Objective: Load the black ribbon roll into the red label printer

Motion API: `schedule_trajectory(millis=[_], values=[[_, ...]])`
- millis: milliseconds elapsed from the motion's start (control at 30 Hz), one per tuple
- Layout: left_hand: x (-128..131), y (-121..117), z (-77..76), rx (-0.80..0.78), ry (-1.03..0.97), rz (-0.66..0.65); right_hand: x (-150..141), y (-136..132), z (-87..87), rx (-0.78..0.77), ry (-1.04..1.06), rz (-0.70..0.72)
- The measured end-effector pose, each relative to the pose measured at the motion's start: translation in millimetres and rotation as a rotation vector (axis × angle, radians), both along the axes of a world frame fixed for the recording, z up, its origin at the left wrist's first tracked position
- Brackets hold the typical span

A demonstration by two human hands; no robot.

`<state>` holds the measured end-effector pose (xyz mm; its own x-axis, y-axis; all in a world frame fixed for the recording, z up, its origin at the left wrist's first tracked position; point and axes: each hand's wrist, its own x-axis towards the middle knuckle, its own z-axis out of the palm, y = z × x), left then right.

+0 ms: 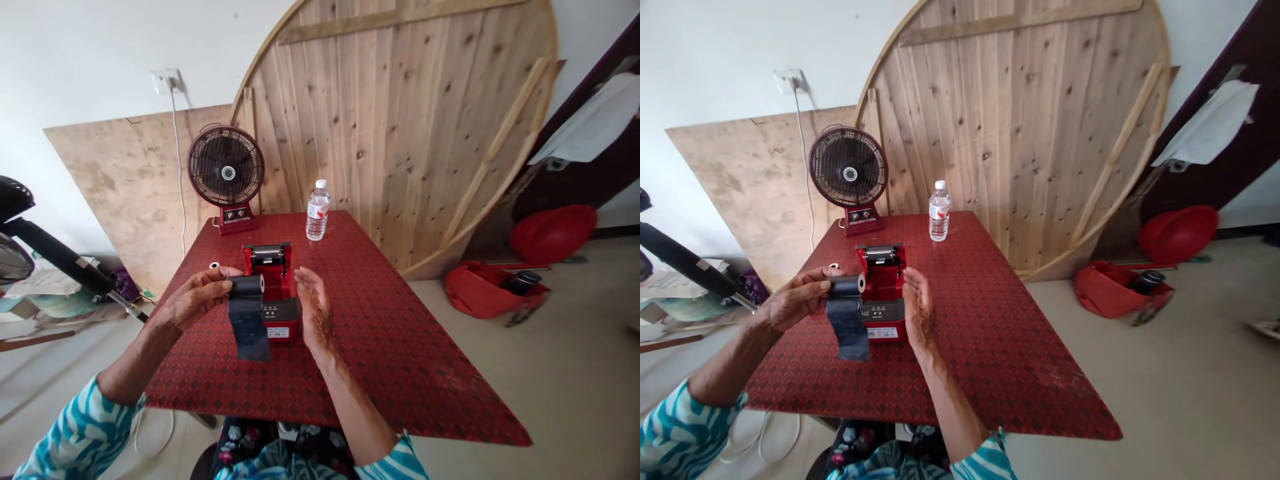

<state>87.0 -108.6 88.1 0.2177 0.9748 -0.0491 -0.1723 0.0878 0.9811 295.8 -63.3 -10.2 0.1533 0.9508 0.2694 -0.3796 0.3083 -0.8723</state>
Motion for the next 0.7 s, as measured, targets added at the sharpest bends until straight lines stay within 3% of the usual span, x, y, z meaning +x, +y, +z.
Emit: schedule_trajectory(millis=[167, 300, 400, 467, 600, 700], values=[[16, -9, 4.6, 0.045, 0.142, -0.005, 14, -28, 49.7, 0.152, -0.174, 0.225], [27, -13, 11.7, 0.093, 0.342, 0.010, 20, -40, 72.7, 0.179, -0.308, 0.376], [27, -10, 9.9, 0.109, 0.352, -0.004, 17, -47, 73.9, 0.116, -0.289, 0.451], [25, -6, 1.9, 0.137, 0.264, 0.022, 13, -49, 70.3, 0.025, -0.144, 0.471], [29, -6, -27.4, 0.213, 0.190, 0.230, -4, -47, 62.8, -0.143, 0.240, 0.419], [47, -16, -51.4, 0.284, 0.238, 0.287, -18, -43, 61.4, -0.179, 0.396, 0.367]])
